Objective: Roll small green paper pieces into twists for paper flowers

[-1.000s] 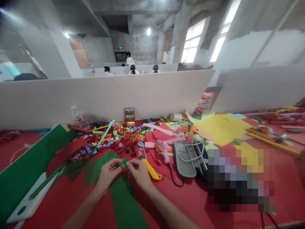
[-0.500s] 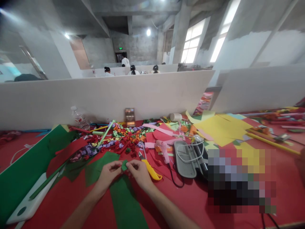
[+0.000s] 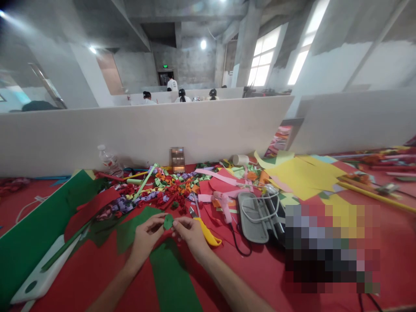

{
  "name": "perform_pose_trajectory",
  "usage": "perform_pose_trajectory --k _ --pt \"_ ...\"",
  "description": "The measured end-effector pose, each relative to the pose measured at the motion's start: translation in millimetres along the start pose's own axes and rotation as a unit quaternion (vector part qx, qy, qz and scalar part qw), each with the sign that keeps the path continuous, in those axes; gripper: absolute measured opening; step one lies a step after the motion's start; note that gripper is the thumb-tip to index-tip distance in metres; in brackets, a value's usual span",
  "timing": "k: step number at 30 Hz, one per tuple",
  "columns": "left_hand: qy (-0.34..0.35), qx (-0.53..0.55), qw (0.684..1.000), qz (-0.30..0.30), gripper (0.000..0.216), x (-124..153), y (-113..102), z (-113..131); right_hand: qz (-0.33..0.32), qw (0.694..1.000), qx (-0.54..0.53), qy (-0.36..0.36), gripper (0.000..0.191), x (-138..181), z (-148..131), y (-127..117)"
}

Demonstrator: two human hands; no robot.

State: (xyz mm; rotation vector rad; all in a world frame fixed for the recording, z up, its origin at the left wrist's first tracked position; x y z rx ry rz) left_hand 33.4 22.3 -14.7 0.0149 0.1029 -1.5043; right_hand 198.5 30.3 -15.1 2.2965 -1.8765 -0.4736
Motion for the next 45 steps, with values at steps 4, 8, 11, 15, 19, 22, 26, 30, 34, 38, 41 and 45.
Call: perform_pose_trajectory --k 4,8,11,15,19,22,26,30,34,38,41,45 --pt "0.010 0.012 1.000 -0.002 0.009 1.7 1.1 0.3 0.004 1.000 -0.025 0.012 0.039 0.1 2.1 -0.7" --pt "0.034 -0.022 0.999 -0.004 0.009 4.8 1.4 3.9 0.002 0.998 -0.051 0.029 0.041 0.8 1.5 -0.4" --pt "0.038 -0.046 0.998 -0.007 0.006 5.3 1.2 4.5 -0.001 0.998 -0.044 0.036 0.042 0.7 0.3 0.2" --pt "0.004 -0.037 0.999 0.009 0.005 2.0 0.3 1.1 0.013 0.996 0.069 -0.051 0.037 1.3 -9.0 0.5" --pt "-0.042 0.013 0.999 0.019 0.010 -1.5 -0.8 -0.8 -0.037 0.941 0.260 -0.214 0.030 5.9 -23.4 2.1" --pt "-0.052 0.020 0.998 -0.016 0.011 -0.6 0.4 0.9 -0.063 0.920 0.300 -0.243 0.020 7.8 -25.6 2.0" --pt "-0.068 0.020 0.996 -0.048 0.013 1.4 3.3 0.1 -0.052 0.920 0.301 -0.246 0.014 6.0 -23.4 0.7" --pt "-0.079 0.040 0.994 -0.058 0.017 0.2 4.8 -4.0 -0.050 0.930 0.285 -0.228 0.012 4.0 -23.3 1.3" --pt "-0.080 0.048 0.994 -0.063 0.018 -0.7 4.5 -5.9 -0.041 0.941 0.273 -0.197 0.015 2.9 -22.5 2.0" --pt "-0.080 0.048 0.995 -0.048 0.015 -2.8 3.2 -8.0 -0.036 0.946 0.263 -0.184 0.019 2.9 -20.8 1.9" --pt "-0.113 0.112 0.987 -0.014 0.019 -5.3 1.2 -11.1 -0.012 0.958 0.230 -0.171 0.023 3.1 -17.7 0.4" --pt "-0.203 0.254 0.946 0.016 0.031 -6.0 -0.8 -13.8 0.016 0.969 0.200 -0.143 0.025 3.6 -12.6 -1.2"
Point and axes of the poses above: each hand's wrist, its own x-axis away from the middle knuckle, its own y-axis out of the palm, z = x × y, the point moved 1 cm from there along -x, towards the middle knuckle, and after that the axes turned 12 degrees about -y, right-handed, at the moved point
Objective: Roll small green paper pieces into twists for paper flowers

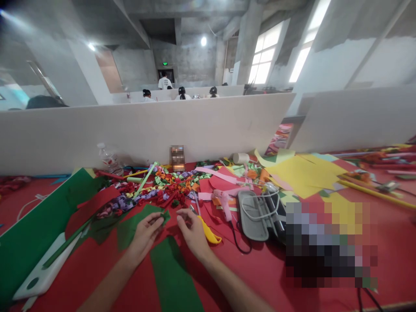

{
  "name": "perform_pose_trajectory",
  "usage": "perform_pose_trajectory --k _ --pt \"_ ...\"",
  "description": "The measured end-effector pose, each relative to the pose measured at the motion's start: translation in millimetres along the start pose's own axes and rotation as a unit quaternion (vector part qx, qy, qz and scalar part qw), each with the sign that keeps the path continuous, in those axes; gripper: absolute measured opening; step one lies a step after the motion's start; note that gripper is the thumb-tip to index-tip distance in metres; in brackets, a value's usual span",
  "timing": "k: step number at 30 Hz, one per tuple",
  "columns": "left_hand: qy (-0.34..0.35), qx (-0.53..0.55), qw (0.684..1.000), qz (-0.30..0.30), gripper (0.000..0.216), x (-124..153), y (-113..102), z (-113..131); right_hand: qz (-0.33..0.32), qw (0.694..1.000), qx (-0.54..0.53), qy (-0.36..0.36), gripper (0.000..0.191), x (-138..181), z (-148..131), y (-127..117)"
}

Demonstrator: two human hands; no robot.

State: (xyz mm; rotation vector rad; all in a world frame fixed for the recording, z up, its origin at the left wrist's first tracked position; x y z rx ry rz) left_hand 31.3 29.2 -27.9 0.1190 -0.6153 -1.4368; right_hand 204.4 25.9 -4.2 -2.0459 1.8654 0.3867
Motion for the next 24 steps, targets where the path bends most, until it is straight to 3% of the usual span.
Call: perform_pose_trajectory --k 4,11,14,19,24 --pt "-0.044 0.061 0.997 -0.027 0.033 2.3 0.7 -0.7 -0.030 0.999 0.040 -0.019 0.021 1.8 -1.4 3.2" --pt "-0.099 0.057 0.993 -0.044 0.031 6.7 5.1 -4.5 -0.038 0.992 0.100 -0.063 0.016 2.2 -4.1 3.9" --pt "-0.067 0.034 0.996 -0.039 0.030 6.8 7.4 -3.0 -0.034 0.995 0.079 -0.045 0.020 2.6 -5.6 4.2" --pt "0.067 -0.097 0.993 -0.005 0.022 5.7 7.9 1.5 -0.003 1.000 0.026 0.003 0.024 1.8 -4.8 5.9" --pt "0.095 -0.159 0.983 0.009 0.020 6.6 7.3 2.0 0.017 0.999 0.035 0.010 0.026 0.3 -3.2 4.3"
Point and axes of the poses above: each hand's wrist, its own x-axis away from the middle knuckle, its own y-axis out of the palm, z = x × y, the point moved 1 cm from there along -x, towards the middle knuckle, and after that the axes turned 12 degrees about -y, right-handed, at the moved point
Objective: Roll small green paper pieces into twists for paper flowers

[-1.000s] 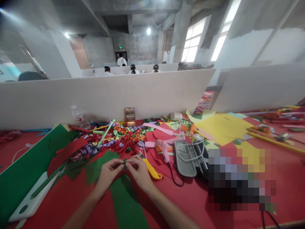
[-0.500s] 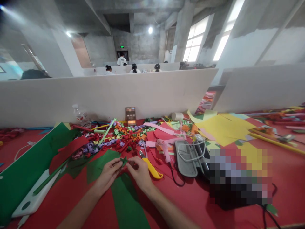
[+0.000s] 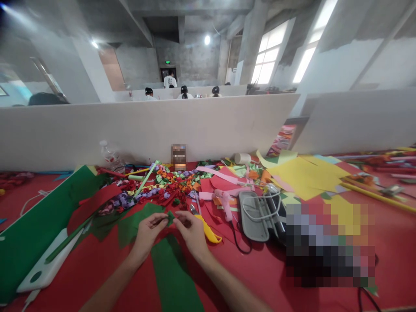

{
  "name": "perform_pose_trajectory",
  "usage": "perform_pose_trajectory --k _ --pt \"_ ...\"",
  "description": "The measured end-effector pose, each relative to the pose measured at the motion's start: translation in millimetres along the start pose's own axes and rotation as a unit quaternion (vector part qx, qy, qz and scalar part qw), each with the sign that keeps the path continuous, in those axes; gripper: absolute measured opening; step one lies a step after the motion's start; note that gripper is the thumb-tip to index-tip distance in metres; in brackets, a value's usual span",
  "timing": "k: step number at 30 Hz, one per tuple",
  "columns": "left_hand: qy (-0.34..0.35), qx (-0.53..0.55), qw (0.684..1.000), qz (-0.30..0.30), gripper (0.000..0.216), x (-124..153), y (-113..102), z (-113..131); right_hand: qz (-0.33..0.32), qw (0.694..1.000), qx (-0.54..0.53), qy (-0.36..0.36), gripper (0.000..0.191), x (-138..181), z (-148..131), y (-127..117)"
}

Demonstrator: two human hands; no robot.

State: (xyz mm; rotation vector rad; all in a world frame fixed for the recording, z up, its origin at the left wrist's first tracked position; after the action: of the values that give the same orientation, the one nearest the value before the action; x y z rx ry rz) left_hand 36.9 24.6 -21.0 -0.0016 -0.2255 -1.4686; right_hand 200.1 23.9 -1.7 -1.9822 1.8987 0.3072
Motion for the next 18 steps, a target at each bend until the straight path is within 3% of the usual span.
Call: perform_pose_trajectory --k 9,18 --pt "-0.019 0.011 1.000 0.001 0.023 -0.1 0.6 0.6 -0.014 1.000 0.007 -0.015 0.022 1.1 1.3 -0.7" --pt "-0.106 0.076 0.991 -0.028 0.042 2.7 -1.7 -0.8 -0.077 0.975 0.123 -0.169 0.022 2.0 4.0 -5.8"
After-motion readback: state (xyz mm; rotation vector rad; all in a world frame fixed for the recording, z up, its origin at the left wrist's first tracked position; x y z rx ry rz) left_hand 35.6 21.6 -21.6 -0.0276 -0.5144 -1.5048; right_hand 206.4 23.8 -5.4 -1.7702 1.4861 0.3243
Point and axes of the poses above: each hand's wrist, its own x-axis away from the middle knuckle, its own y-axis out of the palm, z = x × y, the point moved 1 cm from there along -x, towards the middle knuckle, and after that the axes turned 12 degrees about -y, right-handed, at the moved point
